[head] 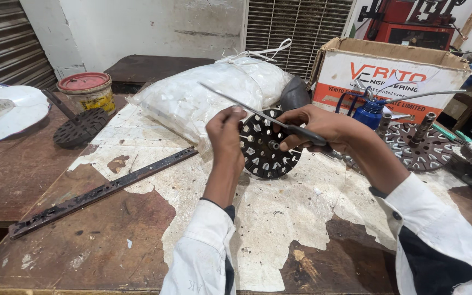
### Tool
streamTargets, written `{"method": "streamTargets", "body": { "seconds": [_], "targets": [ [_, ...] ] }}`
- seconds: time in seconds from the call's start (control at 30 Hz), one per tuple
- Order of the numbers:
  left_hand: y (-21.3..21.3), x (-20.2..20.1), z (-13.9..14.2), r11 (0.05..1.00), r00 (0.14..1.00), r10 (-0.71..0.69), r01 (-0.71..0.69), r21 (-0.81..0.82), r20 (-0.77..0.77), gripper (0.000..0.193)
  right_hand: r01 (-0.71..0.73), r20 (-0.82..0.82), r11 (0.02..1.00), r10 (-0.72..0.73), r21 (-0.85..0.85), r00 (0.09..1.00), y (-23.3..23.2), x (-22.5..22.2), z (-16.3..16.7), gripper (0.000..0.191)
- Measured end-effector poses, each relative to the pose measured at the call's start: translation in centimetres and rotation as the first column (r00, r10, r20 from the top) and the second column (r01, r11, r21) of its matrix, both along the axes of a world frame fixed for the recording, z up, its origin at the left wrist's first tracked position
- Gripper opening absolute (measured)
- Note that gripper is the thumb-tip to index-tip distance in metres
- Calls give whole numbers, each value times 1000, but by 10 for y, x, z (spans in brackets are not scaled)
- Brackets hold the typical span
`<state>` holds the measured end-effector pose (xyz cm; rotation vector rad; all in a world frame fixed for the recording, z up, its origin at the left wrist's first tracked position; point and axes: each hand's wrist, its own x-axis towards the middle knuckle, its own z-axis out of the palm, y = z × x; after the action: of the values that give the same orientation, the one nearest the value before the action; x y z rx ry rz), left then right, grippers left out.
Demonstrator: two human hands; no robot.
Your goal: The person sits at a workbench fitting small white pieces into the slots of a black circular clutch plate. They press each piece into place by hand, use scissors to trim pieces to size, and continue fitting pieces around the disc.
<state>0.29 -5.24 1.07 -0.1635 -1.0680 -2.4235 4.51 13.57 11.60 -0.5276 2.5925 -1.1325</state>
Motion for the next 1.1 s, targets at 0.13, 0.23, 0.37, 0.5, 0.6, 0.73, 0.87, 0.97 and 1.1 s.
{"method": "streamTargets", "body": {
  "seconds": [0.13, 0.23, 0.37, 0.5, 0.6, 0.73, 0.87, 0.97, 1.1],
  "targets": [
    [7, 1, 2, 988, 996, -77, 81, 129, -33, 15, -36, -97, 999, 31, -40, 995, 1, -6, -4, 64],
    [15, 1, 2, 996, 996, -26, 19, -83, -85, 17, 22, -247, 995, -46, -99, 968, 6, -19, -5, 67],
    [17, 2, 2, 997, 995, -50, 45, -64, -90, 18, 362, -471, 927, -277, 99, 838, 41, -45, -8, 67],
    [19, 2, 5, 991, 979, -121, 111, -71, -162, 20, 488, -464, 711, -252, 506, 849, 86, -74, -27, 53],
    [19, 3, 6, 984, 965, -162, 143, -102, -205, 23, 377, -417, 588, -74, 716, 906, 93, -85, -45, 54],
    [21, 5, 5, 983, 947, -178, 159, -89, -268, 25, 305, -401, 705, -32, 640, 916, 75, -69, -25, 57],
    [21, 7, 6, 983, 964, -158, 133, -127, -215, 22, 199, -444, 971, -122, 131, 888, 33, -29, 3, 39],
    [20, 9, 6, 984, 959, -146, 115, -138, -241, 20, 28, -462, 995, -68, -94, 884, -2, -7, 3, 32],
    [22, 13, 7, 978, 950, -122, 66, -198, -288, 18, -59, -516, 966, -84, -253, 852, -27, 1, -14, 28]
  ]
}}
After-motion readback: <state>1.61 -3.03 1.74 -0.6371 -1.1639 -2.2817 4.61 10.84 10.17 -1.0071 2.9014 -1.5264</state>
